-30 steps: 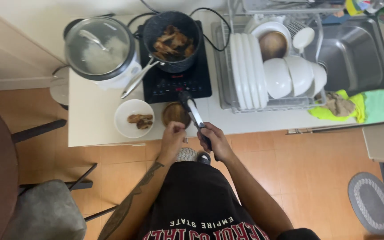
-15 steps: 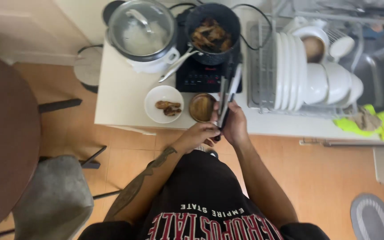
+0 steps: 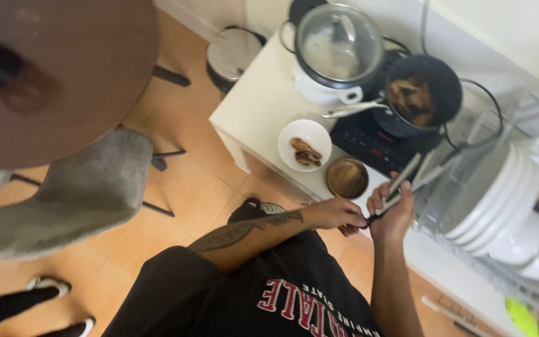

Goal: The person uses tongs to transfer cooked chicken pieces from a frying pan on an induction cooktop into a white bowl. A rice cooker is visible nearby. The person continues transferring pieces until the bowl contains several pieces of chicken.

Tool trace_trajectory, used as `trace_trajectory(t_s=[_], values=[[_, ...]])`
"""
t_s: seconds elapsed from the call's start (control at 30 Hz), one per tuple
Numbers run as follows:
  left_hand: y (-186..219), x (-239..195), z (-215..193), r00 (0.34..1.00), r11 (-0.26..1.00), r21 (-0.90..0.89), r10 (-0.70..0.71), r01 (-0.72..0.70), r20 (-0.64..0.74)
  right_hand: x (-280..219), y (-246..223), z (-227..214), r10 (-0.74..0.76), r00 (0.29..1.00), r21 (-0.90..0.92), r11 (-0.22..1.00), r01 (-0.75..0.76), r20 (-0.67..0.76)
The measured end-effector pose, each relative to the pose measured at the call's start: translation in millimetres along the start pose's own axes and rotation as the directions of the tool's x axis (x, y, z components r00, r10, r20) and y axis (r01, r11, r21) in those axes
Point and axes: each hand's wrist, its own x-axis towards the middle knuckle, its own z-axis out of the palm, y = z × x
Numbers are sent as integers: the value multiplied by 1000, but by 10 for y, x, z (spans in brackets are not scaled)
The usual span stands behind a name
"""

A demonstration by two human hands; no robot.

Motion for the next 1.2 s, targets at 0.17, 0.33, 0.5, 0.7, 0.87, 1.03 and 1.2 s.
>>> trace_trajectory(t_s=[0.17, 0.33, 0.5, 0.7, 0.87, 1.03, 1.2], values=[[-75, 31, 36, 997, 997, -62, 44, -49, -67, -38, -14, 95, -34, 999, -70, 997, 33, -14], [-131, 122, 50, 996, 993, -103, 45, -53, -82, -12, -26, 139, -35, 998, -76, 997, 31, -53], [-210, 154, -3, 994, 987, -144, 57, -70, -90, 49, 18, 105, -37, 997, -54, 998, 33, -74], [-95, 101, 46, 989, 991, -132, 0, -20, -151, 166, 4, 59, 41, 998, 1, 999, -41, -53], [336, -72, 115, 998, 992, -108, -68, 65, -19, 204, -201, 142, 46, 999, 40, 998, -46, 16], [203, -67, 27, 1000, 993, -113, -26, 25, -4, 199, -323, 217, 104, 989, 146, 982, -119, 103], [198, -101, 82, 998, 980, -194, -54, 47, -32, 388, -276, -28, 182, 953, 316, 914, -255, 244]])
